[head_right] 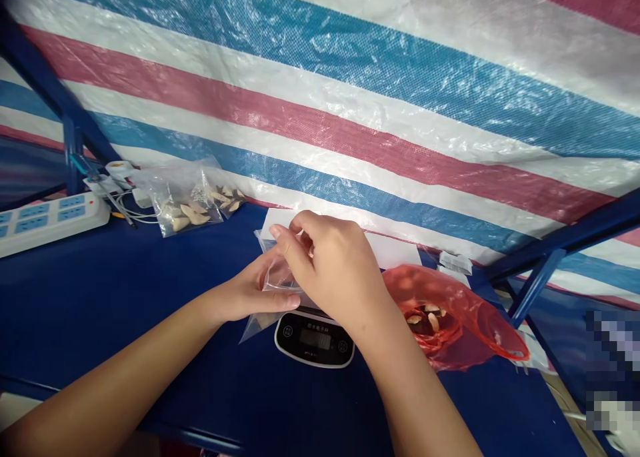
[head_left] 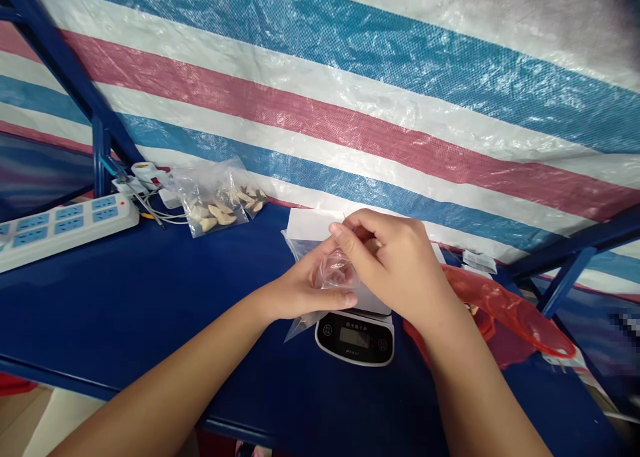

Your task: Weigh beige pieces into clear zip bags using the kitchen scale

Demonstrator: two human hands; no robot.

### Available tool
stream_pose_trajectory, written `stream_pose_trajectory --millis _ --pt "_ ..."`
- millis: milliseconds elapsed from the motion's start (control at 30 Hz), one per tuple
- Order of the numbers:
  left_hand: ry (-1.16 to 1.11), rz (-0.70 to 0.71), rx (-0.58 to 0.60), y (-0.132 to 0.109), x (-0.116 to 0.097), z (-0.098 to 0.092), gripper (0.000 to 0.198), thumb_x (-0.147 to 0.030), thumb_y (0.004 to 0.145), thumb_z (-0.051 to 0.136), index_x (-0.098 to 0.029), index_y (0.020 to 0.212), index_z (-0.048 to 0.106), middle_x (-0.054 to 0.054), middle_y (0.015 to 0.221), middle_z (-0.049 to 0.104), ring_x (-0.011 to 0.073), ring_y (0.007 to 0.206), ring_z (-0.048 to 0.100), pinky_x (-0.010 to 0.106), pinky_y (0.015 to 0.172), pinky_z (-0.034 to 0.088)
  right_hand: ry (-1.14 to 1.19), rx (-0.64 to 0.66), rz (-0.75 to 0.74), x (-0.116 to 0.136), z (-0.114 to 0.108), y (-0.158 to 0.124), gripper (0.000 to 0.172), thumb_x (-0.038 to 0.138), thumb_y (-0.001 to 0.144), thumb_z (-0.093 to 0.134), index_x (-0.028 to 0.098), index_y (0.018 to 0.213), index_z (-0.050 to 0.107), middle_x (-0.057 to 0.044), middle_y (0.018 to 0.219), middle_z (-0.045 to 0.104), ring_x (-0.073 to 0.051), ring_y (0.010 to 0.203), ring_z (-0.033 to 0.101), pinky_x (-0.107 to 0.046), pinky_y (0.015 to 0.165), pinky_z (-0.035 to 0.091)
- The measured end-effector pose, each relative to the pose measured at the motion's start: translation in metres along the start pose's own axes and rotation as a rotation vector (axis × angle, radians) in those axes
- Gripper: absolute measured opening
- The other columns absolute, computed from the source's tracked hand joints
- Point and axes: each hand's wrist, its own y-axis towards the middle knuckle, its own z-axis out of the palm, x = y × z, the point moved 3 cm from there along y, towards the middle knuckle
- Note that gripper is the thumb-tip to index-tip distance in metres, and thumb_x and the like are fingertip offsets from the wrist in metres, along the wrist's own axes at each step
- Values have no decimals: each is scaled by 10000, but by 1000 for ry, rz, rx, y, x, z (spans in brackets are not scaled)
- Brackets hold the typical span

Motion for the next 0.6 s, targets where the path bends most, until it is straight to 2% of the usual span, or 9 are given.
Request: stream_pose_trajectory --millis 133,233,300,367,500,567,600 --pt "-57 -17 25 0 3 1 692 -327 818 833 -321 1444 536 94 1322 627 263 1222 607 486 1061 489 272 -65 80 0 -2 -1 215 318 1024 638 196 852 683 41 697 653 -77 519 551 -235 531 427" --pt "-113 -51 72 1 7 -1 718 -338 791 837 -326 1443 537 92 1257 650 264 1172 634 484 1019 516 433 -46 145 0 -1 -3 168 303 999 668 200 867 687 34 730 660 -88 537 575 -222 493 448" --pt "-168 -55 84 0 8 -7 739 -398 757 823 -310 1437 547 100 1201 667 271 1083 664 490 961 545 480 -55 167 -1 -1 -2 149 304 978 703 203 869 696 18 768 688 -107 595 622 -224 523 479" --pt "-199 -37 19 -2 5 -20 770 -511 743 758 -288 1448 543 121 1190 668 285 1028 674 510 917 566 484 -112 178 -3 -4 -1 152 319 964 731 206 866 700 8 778 695 -122 637 651 -230 541 486" --pt "-103 27 -185 3 -21 -48 767 -674 819 554 -296 1486 519 137 1287 631 297 1087 664 528 936 582 414 -223 203 -3 -21 -1 195 365 968 740 213 858 688 9 719 648 -119 580 596 -241 486 416" --pt "-8 82 -158 18 -41 -49 718 -638 841 589 -325 1483 513 112 1301 633 285 1107 667 520 967 578 338 -282 195 -2 -38 -10 195 381 981 731 220 883 682 2 732 635 -120 588 567 -252 480 373" --pt "56 111 -99 29 -50 -44 708 -585 835 649 -335 1483 509 99 1300 641 281 1114 670 515 984 573 306 -301 182 -2 -49 -18 166 385 1000 711 231 948 678 -7 780 646 -124 613 563 -260 486 356"
